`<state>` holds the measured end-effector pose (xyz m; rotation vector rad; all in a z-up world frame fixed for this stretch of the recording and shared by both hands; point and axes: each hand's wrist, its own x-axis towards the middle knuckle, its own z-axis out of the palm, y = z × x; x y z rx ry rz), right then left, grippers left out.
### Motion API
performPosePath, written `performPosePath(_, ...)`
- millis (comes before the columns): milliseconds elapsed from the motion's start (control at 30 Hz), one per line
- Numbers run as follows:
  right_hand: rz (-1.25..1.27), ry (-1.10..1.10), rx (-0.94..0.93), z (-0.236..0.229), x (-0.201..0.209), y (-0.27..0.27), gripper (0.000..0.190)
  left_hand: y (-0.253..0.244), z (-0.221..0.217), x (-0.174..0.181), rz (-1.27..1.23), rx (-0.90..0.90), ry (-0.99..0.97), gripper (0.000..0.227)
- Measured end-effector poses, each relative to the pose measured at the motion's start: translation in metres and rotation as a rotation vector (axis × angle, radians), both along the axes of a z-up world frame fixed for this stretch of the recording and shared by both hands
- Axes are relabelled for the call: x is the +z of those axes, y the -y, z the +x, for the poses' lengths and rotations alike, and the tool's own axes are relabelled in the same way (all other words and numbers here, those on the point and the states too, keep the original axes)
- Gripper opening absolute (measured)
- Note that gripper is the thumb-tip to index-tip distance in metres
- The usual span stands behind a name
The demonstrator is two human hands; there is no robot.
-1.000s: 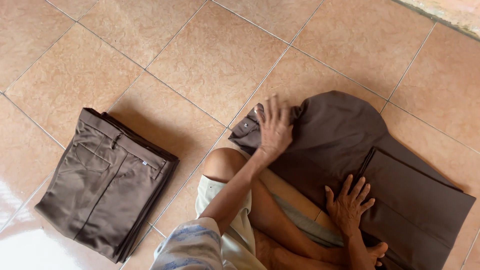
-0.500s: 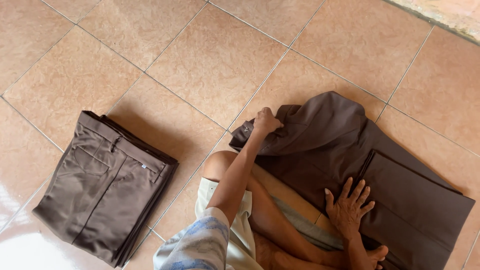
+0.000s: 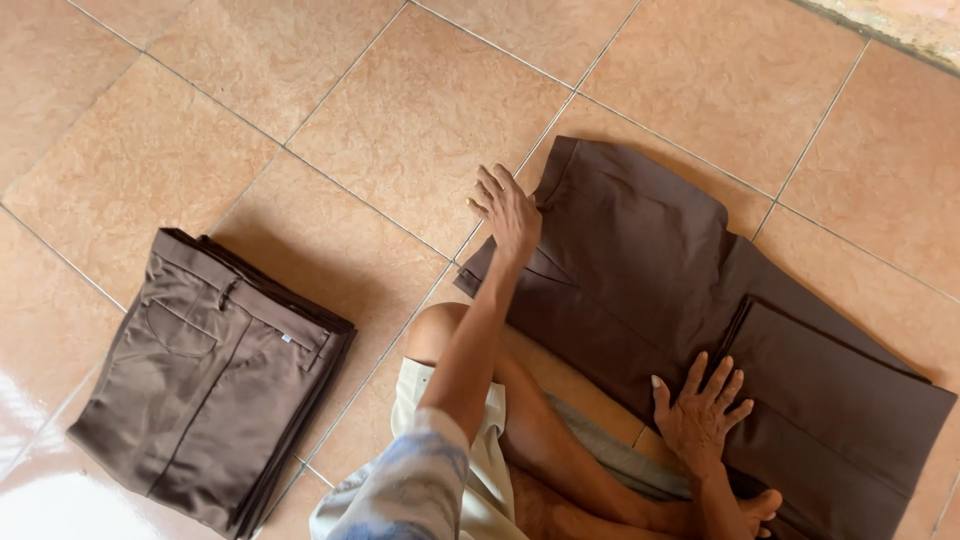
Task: Folding brown trousers while sitting on a tiled floor.
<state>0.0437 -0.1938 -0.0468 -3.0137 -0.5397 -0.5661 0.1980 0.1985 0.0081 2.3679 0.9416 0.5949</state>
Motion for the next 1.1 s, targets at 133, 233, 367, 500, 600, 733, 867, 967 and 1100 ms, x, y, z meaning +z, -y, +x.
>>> performPosePath(133,-0.129,0.1,0.003,0.0,0.01,-0.003,0.086,0.049,-0.067,0.005,0.202,-0.362,0.139,0.069)
performPosePath(233,-0.125,0.123,0.044,0.005,0.006,0.001,0.087,0.059,-0.064,-0.051,0.333,-0.451,0.014,0.064)
performPosePath(367,0.024,0.04,0.06,0.004,0.004,0.0,0.089,0.062,-0.075,-0.029,0.257,-0.392,0.098,0.082)
performPosePath(500,0.136,-0.07,0.061,0.005,-0.016,0.01,0.094,0.062,-0.075,-0.085,0.381,-0.422,0.126,0.08)
performPosePath(600,0.079,-0.104,-0.083,0.0,-0.01,0.003,0.089,0.056,-0.074,-0.019,0.286,-0.423,-0.051,0.051)
performPosePath(733,0.053,-0.103,-0.104,-0.008,-0.009,0.005,0.09,0.0,-0.051,-0.065,-0.002,0.026,-0.133,0.051)
performPosePath(867,-0.298,0.032,-0.158,0.007,-0.012,0.009,0.097,0.0,-0.06,-0.045,0.033,-0.092,-0.031,0.044)
performPosePath(967,-0.305,0.099,-0.04,0.009,-0.025,0.018,0.101,0.04,-0.081,-0.019,0.299,-0.245,0.204,0.024)
performPosePath(1100,0.022,0.1,0.13,0.007,-0.024,0.017,0.094,0.064,-0.091,-0.011,0.442,-0.443,0.094,0.024)
